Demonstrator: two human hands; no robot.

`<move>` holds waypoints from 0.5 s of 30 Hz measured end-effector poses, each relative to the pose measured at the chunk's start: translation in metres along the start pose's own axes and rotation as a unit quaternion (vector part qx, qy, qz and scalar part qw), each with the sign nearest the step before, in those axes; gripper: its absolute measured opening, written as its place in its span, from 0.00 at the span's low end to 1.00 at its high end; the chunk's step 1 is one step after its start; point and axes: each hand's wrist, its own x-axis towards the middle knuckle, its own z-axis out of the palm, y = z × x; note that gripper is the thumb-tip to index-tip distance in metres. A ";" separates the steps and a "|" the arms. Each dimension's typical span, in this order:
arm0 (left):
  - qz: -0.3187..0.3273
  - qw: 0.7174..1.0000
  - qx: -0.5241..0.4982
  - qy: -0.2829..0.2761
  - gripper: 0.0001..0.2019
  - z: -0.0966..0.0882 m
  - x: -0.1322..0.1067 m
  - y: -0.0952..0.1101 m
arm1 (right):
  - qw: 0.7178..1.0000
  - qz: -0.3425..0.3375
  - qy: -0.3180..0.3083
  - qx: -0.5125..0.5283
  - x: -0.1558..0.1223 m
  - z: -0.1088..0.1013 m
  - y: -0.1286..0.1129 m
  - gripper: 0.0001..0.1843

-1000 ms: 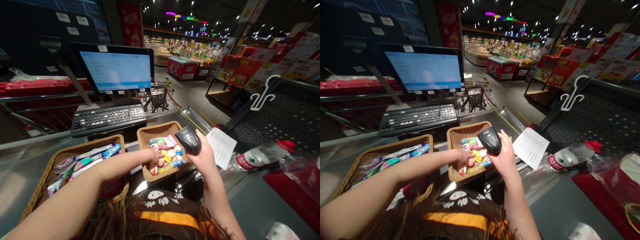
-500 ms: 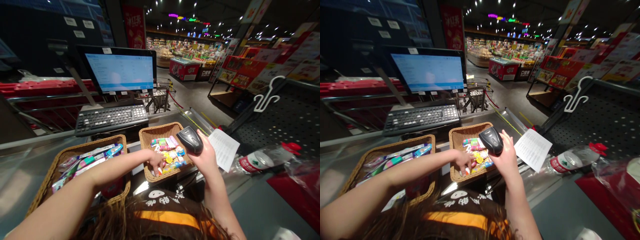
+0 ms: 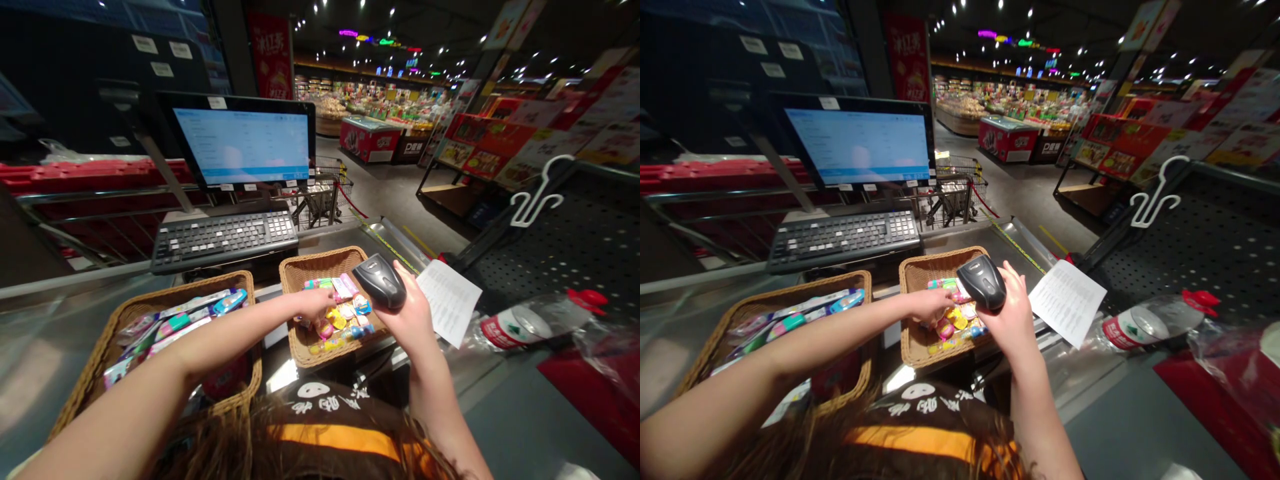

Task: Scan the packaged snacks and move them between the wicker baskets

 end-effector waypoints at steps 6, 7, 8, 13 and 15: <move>0.036 0.997 0.039 0.064 0.39 0.004 0.030 -0.002 | 1.000 -0.012 0.000 0.009 0.008 0.001 -0.005 0.26; 0.033 0.997 0.041 0.052 0.38 0.006 0.033 -0.003 | 1.000 -0.014 0.005 0.009 0.008 0.000 -0.005 0.25; 0.028 0.998 0.044 0.045 0.35 0.008 0.034 -0.005 | 1.000 -0.013 0.013 0.009 0.009 -0.001 -0.004 0.25; -0.033 0.995 0.063 0.073 0.28 0.007 0.034 -0.009 | 0.999 0.009 0.032 0.005 0.009 -0.001 0.007 0.25; -0.046 0.993 0.072 0.084 0.34 0.004 0.037 -0.008 | 1.000 0.010 0.028 0.004 0.010 0.002 0.010 0.25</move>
